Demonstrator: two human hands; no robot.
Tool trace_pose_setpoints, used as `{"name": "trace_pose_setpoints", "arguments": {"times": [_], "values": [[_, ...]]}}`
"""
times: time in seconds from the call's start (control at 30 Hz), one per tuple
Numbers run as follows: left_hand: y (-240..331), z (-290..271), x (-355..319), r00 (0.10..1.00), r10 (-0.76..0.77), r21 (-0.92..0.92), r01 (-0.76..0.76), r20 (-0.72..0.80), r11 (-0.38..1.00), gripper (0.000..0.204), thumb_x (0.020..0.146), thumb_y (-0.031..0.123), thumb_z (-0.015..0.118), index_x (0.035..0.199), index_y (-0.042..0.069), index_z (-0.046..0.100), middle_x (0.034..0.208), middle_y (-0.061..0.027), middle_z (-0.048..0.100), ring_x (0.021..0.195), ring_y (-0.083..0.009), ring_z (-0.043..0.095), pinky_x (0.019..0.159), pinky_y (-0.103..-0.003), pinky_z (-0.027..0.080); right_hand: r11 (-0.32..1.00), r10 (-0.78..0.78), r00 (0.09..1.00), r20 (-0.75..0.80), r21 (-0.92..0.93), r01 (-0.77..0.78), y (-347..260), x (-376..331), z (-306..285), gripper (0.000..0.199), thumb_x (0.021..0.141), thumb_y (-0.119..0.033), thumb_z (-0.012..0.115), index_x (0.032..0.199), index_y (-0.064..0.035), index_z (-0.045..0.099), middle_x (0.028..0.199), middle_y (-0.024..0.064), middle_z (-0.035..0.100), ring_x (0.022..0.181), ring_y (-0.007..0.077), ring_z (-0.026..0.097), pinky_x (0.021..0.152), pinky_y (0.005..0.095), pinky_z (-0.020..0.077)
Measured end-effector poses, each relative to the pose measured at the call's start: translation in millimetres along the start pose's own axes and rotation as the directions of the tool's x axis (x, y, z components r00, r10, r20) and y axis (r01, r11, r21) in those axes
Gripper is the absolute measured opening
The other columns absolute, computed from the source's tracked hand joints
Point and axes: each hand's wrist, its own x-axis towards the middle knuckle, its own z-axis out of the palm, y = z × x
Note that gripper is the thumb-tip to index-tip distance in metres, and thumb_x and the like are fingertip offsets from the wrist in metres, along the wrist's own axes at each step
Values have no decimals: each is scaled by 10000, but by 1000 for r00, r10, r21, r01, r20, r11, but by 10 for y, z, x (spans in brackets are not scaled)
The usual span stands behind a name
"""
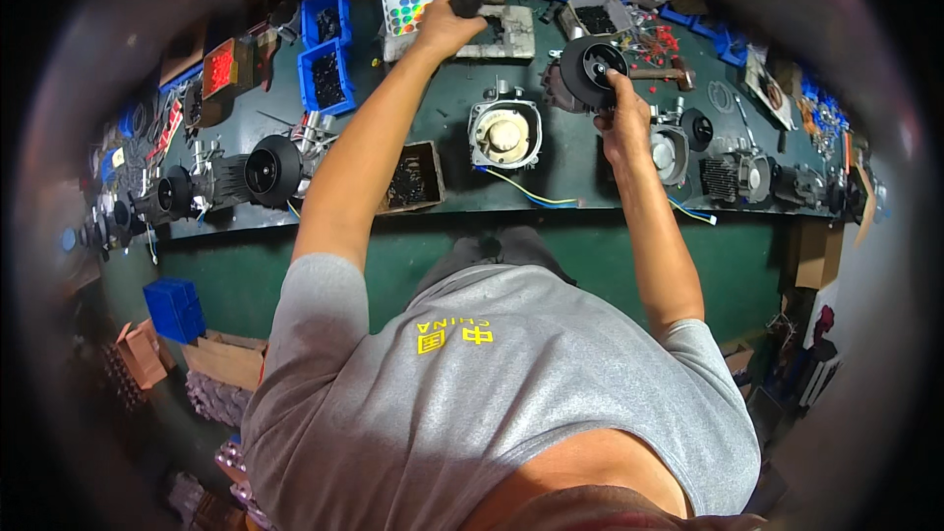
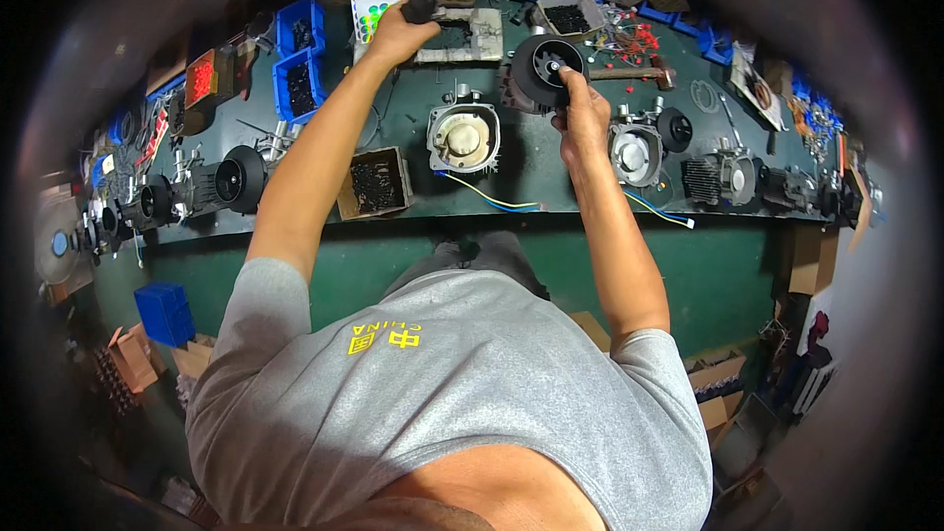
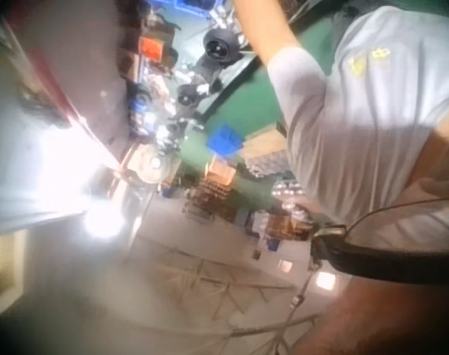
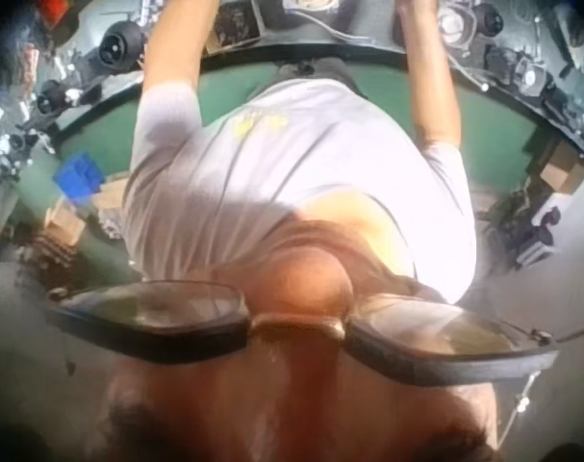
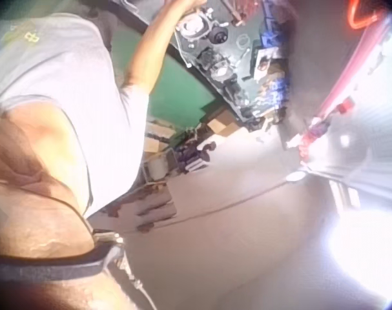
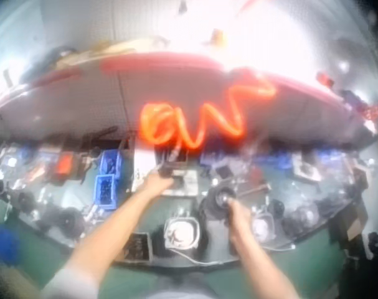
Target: The person assembles small electric motors at a workbench. They use a pneumatic impact driver to fasten components, attach black plastic fans to motor shafts, and connect wiring. The person handles multiple motor units, placing some on the table and moving others into a cardboard box.
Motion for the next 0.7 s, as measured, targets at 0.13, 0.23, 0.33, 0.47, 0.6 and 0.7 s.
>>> {"name": "trace_pose_setpoints", "arguments": {"times": [0.13,0.23,0.33,0.47,0.6,0.7], "values": [[-311,295,309,963,-111,245,49,247,968,466,698,265,820,1119,77,750,972,-141,766,897,-271,724,843,-391,558,994,105,987,-122,29,-102,381,536,-13,320,859,-370,787,816,-95,630,661,-20,541,503,115,462,471,279,354],[-608,530,484,925,-236,498,60,298,865,536,678,315,822,1138,49,742,1046,-231,753,1004,-371,725,923,-425,563,983,170,971,-167,101,-155,667,867,-83,356,849,-380,787,746,-88,612,608,-2,542,481,133,474,458,305,373],[-979,726,641,918,-226,590,-10,325,807,568,674,315,814,1148,14,720,1080,-255,740,1059,-394,710,959,-438,557,974,226,956,-189,45,-222,792,980,-108,356,853,-394,780,777,-73,644,653,8,580,507,133,502,476,294,399],[-1224,883,760,904,-236,656,-61,355,753,552,702,302,816,1168,23,717,1105,-241,738,1084,-381,704,986,-429,549,956,285,935,-210,-8,-293,1028,1081,-243,386,861,-430,769,894,-55,685,757,12,625,597,133,548,524,282,437],[-1225,909,819,885,-308,702,-29,349,712,539,741,306,813,1204,47,711,1159,-229,727,1121,-368,691,995,-432,549,951,309,943,-126,45,-305,1231,1032,-401,501,891,-559,756,1044,-89,676,853,-6,609,728,122,564,623,297,495],[-1088,859,771,919,-292,767,-18,265,641,524,785,330,793,1227,62,710,1231,-230,701,1187,-361,661,1014,-458,534,943,326,944,-44,90,-322,1214,931,-477,563,912,-612,725,1146,-108,635,948,-3,597,799,131,570,691,312,525]]}}
